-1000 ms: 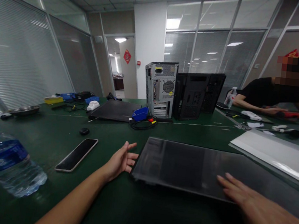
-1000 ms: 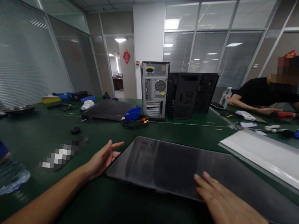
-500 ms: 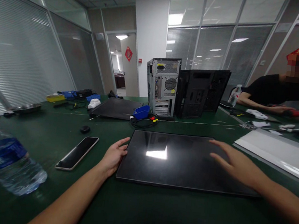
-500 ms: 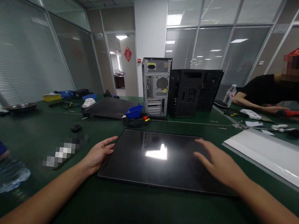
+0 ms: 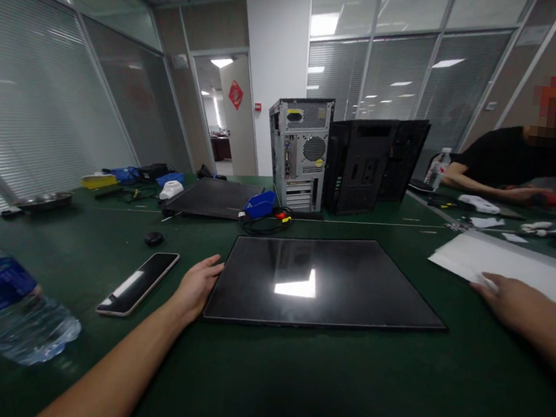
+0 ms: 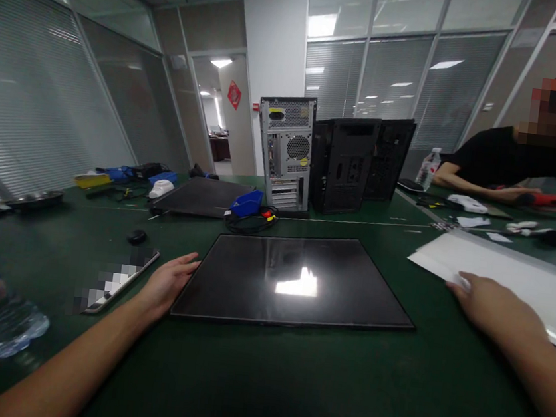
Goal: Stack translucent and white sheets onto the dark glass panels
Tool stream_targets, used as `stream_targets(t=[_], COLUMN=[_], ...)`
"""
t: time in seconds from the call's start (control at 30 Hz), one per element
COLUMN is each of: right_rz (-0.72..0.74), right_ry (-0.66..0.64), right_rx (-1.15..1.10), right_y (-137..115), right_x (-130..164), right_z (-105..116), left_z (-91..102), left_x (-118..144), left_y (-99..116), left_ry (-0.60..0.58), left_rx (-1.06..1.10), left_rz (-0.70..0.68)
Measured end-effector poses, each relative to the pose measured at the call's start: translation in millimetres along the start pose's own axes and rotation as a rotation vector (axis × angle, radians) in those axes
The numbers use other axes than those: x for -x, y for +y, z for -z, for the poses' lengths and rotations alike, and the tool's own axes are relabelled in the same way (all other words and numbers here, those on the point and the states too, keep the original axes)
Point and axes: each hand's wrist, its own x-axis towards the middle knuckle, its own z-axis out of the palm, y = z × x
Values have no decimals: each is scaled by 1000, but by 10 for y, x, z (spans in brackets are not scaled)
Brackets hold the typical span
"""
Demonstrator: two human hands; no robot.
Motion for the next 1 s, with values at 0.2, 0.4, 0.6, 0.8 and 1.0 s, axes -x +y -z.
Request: stream_targets(t=[0.2, 0.4, 0.6, 0.8, 1.0], right_rz=[36, 43, 54, 6, 252], right_ry=[-48, 9, -64, -37, 81], right_rx=[-2, -9, -21, -15, -420], right_y=[-229, -456, -542, -696, -958], right_x=[182, 280, 293, 394, 622], right_z=[316, 421, 365, 584, 794], left_z=[-9, -13, 13, 58, 83], left_x=[54, 67, 31, -37, -62], left_y=[-20, -67, -82, -108, -124], left_ry=[-78, -135, -108, -100, -115], left_rx=[-119, -316, -363, -440, -471], left_rz=[-59, -204, -205, -259, -302])
